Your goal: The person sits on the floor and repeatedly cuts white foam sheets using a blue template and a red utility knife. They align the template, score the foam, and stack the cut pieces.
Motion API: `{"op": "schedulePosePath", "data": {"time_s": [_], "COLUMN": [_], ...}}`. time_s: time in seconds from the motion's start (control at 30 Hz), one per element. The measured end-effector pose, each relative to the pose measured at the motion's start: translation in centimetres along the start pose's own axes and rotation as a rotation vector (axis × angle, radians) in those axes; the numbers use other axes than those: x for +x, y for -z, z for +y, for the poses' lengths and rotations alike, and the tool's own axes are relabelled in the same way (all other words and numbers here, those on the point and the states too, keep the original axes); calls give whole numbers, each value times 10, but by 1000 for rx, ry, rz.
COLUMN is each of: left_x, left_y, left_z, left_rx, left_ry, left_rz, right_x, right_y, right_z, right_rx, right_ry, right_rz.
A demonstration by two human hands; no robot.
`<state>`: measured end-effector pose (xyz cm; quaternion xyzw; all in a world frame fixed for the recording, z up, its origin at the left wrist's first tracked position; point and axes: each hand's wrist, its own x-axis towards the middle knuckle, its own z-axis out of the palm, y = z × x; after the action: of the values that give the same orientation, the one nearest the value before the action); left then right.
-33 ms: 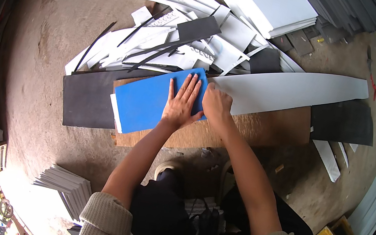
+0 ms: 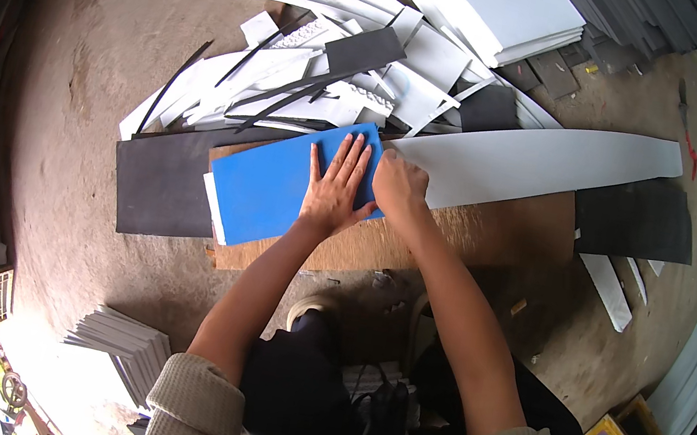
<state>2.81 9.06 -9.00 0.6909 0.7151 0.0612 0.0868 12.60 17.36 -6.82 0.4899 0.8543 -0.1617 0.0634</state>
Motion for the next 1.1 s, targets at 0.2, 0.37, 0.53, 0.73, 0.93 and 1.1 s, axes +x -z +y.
{"op": "schedulePosePath", "data": {"time_s": [0.2,0.37,0.53,0.73,0.93,1.1], "left_x": [4,8,10,10,11,15], "left_y": [-4,-9,-5,0,1,-3], "left_z": [0,-1,4,6,5,4], "left_rx": [26,-29,-56,-63,-50,-60], "left_ry": [41,119,165,187,186,165], "left_rz": [-67,-125,-214,-282,-292,-264], "right_x": [-1,-31,-62,-84,-98,-100], "right_y": [22,12,-3,-21,-26,-24], "right_z": [-4,3,10,15,14,18], "right_rx": [-60,-20,-20,-18,-76,-107], "right_ry": [-63,-121,-162,-191,-205,-186], "right_rz": [-340,-369,-297,-239,-243,-225]}}
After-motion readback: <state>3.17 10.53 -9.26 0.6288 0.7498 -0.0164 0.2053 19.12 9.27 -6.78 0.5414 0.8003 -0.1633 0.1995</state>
